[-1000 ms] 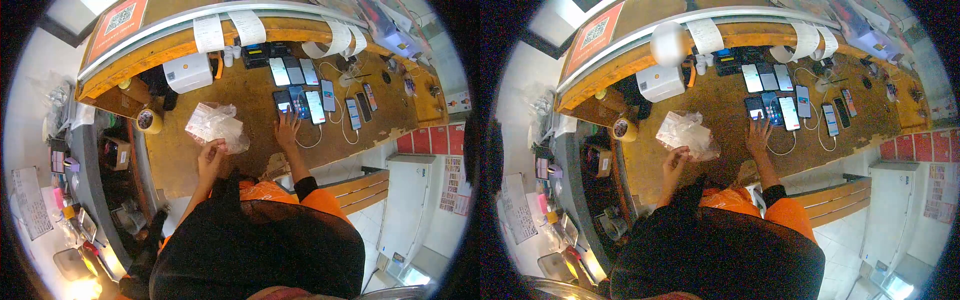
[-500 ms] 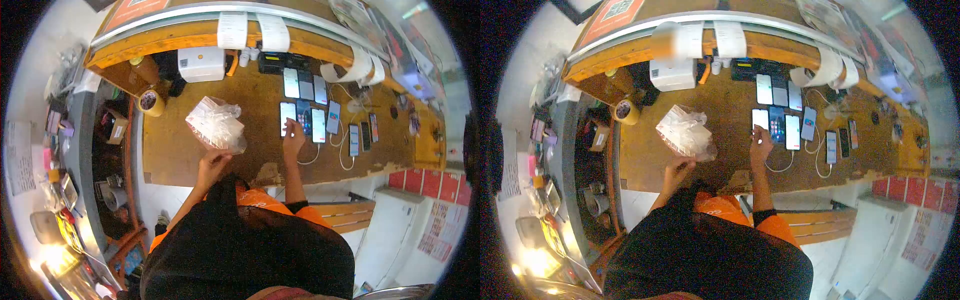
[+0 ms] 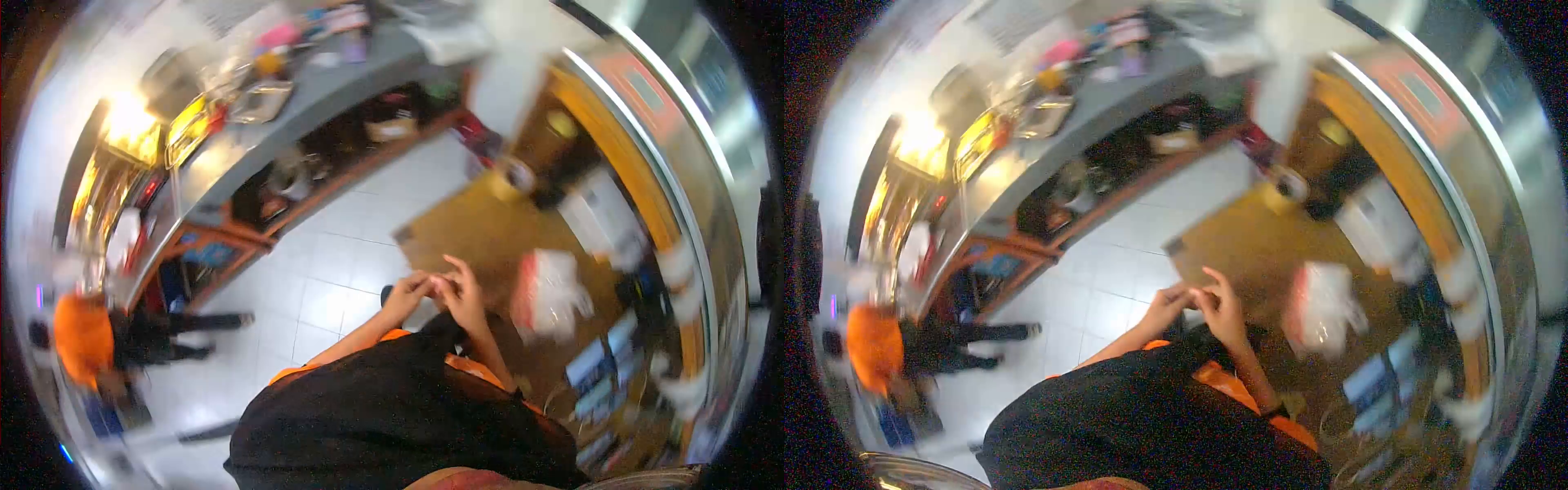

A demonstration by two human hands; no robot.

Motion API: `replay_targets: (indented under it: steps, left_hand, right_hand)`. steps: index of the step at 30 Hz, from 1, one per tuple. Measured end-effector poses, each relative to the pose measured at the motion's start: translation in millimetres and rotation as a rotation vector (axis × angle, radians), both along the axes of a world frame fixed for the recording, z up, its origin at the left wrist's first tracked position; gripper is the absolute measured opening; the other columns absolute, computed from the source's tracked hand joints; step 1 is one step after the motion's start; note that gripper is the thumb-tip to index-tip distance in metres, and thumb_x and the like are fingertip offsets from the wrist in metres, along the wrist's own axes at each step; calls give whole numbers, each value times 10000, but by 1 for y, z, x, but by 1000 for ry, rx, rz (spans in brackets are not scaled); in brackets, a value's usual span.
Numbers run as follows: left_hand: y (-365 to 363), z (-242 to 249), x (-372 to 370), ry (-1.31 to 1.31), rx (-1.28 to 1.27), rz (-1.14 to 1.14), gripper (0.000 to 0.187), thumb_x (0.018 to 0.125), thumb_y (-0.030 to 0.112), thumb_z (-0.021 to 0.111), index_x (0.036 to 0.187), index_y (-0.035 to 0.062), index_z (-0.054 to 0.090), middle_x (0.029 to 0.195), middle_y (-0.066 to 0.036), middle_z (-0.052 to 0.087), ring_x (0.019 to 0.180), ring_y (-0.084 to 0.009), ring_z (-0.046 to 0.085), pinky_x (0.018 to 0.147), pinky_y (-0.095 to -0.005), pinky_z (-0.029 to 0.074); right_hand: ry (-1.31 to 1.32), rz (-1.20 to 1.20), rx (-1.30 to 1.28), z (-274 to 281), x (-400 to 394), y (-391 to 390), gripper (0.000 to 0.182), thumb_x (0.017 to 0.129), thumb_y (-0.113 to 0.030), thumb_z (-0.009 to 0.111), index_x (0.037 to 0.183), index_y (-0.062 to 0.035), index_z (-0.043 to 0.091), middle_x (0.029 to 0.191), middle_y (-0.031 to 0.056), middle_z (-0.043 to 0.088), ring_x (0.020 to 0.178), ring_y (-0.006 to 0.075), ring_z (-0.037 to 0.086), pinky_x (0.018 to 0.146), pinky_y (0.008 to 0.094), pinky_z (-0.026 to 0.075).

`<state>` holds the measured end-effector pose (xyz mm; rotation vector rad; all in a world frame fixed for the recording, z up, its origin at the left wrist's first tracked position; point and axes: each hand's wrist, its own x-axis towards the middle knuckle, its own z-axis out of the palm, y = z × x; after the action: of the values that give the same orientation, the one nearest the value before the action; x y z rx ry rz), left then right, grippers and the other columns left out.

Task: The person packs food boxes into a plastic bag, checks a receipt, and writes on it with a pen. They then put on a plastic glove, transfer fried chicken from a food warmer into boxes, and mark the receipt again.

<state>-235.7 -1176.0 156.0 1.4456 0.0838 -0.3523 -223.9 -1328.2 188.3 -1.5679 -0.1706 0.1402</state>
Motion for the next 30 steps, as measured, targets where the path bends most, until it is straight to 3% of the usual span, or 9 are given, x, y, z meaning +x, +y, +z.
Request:
replay_targets:
  steps: [2,4,8,11,13,16,22,28,30]
  left_hand:
    - [51,7,3,-58,-101,59,188,936,131,513,1014,-12,608,879,-52,604,828,-131,580,749,-278,485]
    - [111,5,8,-97,-85,149,208,940,143,513,1052,-10,597,901,-51,606,844,-127,578,753,-278,485]
    - [214,4,7,-167,-39,258,299,937,196,525,1177,29,589,991,-51,586,885,-142,566,817,-279,460]
    - [274,20,-8,-79,-103,473,303,937,216,527,1166,31,601,1018,-62,575,890,-147,564,825,-281,456]
    - [304,16,-15,-265,154,565,331,929,266,540,1157,37,614,953,-62,594,908,-143,562,796,-279,453]
    - [327,6,-13,-166,148,751,336,923,279,548,1140,34,624,914,-73,609,893,-151,568,798,-283,450]
    - [406,-14,26,1,-195,943,363,902,301,586,1132,22,625,1041,-45,634,892,-131,577,822,-268,456]
    - [516,-1,84,132,-849,849,240,876,327,616,952,99,630,850,23,591,795,-80,554,777,-258,467]
    - [546,0,104,159,-892,878,174,887,295,604,924,127,585,828,39,567,790,-88,554,786,-266,472]
  right_hand:
    - [-69,142,-27,6,20,50,416,878,-140,606,1255,-52,454,810,40,648,708,80,582,591,215,449]
    - [195,282,-4,8,38,103,417,883,-137,600,1256,-54,435,840,29,648,723,75,582,574,201,434]
    - [279,569,83,0,76,211,402,876,-96,604,1238,-42,440,837,42,637,666,47,539,526,170,402]
    - [195,774,-15,2,94,287,363,876,-82,592,1215,-54,464,842,49,643,676,63,553,533,187,414]
    - [98,885,-135,1,106,338,322,870,-66,579,1180,-57,496,778,56,662,585,75,549,512,203,408]
    - [-12,1013,-280,-3,121,384,323,856,-82,602,1164,-56,509,749,75,670,539,74,547,497,216,418]
    - [-337,969,-276,-19,160,481,180,821,-100,647,997,-68,640,789,70,658,531,148,554,531,263,454]
    - [-377,1119,-172,-17,239,591,231,750,-52,709,978,-82,684,835,38,561,631,107,512,544,229,408]
    - [-494,1167,-46,-19,263,637,192,726,-45,725,915,-75,700,839,26,570,646,90,512,528,223,385]
